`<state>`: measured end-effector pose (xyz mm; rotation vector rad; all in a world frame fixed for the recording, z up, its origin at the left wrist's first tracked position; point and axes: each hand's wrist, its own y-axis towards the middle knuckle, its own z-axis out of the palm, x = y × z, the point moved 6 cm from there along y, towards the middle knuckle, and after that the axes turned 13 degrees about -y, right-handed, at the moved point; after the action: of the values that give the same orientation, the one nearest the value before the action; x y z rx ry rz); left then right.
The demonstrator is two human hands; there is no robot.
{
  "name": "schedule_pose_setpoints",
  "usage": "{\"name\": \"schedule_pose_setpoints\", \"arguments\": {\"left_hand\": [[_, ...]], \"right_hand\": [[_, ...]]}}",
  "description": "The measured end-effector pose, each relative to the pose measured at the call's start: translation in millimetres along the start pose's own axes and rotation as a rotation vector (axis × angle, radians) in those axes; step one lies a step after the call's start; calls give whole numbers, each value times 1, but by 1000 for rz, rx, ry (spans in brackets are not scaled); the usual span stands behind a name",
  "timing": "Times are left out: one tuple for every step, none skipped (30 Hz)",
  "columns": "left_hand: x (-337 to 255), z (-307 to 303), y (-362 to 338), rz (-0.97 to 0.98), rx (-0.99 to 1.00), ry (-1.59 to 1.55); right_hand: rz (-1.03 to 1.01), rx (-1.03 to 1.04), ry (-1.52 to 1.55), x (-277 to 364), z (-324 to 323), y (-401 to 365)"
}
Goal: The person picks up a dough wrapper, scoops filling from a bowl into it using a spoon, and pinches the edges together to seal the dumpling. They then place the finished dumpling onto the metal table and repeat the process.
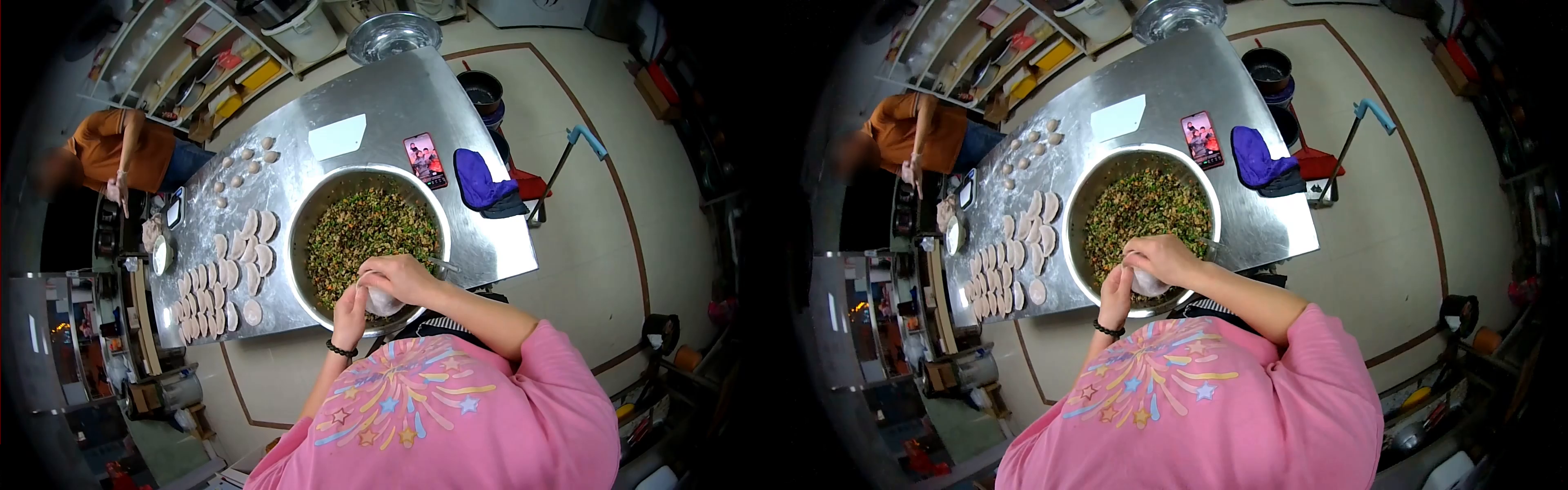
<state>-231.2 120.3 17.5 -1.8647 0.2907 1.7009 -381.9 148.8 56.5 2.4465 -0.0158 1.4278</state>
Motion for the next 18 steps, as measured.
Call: {"name": "schedule_pose_setpoints", "arguments": {"left_hand": [[-2, 2, 0, 48, 49, 70], [0, 3, 0, 48, 49, 70], [0, 3, 0, 42, 4, 18], [-1, 3, 0, 36, -41, -35], [-3, 5, 0, 37, -41, -34], [-6, 8, 0, 33, -22, -76], [-7, 10, 0, 28, -3, -119], [-5, 8, 0, 27, -2, -119], [-5, 7, 1, 22, 7, -33], [-4, 6, 1, 17, 16, 54], [-2, 7, 1, 17, 17, 55], [-4, 11, 1, 17, -3, -64], [-5, 13, 1, 15, -22, -183], [-2, 10, 2, 14, -21, -183], [-3, 8, 3, 42, 21, -50], [-2, 8, 4, 71, 64, 82], [1, 8, 4, 70, 64, 82], [1, 9, 3, 30, 37, -4]], "right_hand": [[-50, 86, -59, 0, 4, 0], [-101, 172, -117, 2, 8, -1], [-100, 172, -117, 4, 8, -2], [-49, 106, -74, 6, 3, -2], [2, 39, -31, 5, -2, -2], [2, 38, -31, 5, -3, -1], [-35, 58, -36, 5, -3, 1], [-72, 80, -41, 6, -3, 1], [-71, 80, -42, 4, -2, 1], [-66, 81, -78, 2, 1, 0], [-61, 82, -114, 0, 3, -1], [-60, 80, -114, 1, 4, 0], [-29, 31, -48, 0, 2, 0], [2, -16, 18, -2, -1, 1], [3, -17, 18, -3, -2, 1], [-43, 73, -49, -3, 1, 1], [-90, 162, -116, -2, 5, 1], [-89, 161, -116, -1, 6, 0]]}}
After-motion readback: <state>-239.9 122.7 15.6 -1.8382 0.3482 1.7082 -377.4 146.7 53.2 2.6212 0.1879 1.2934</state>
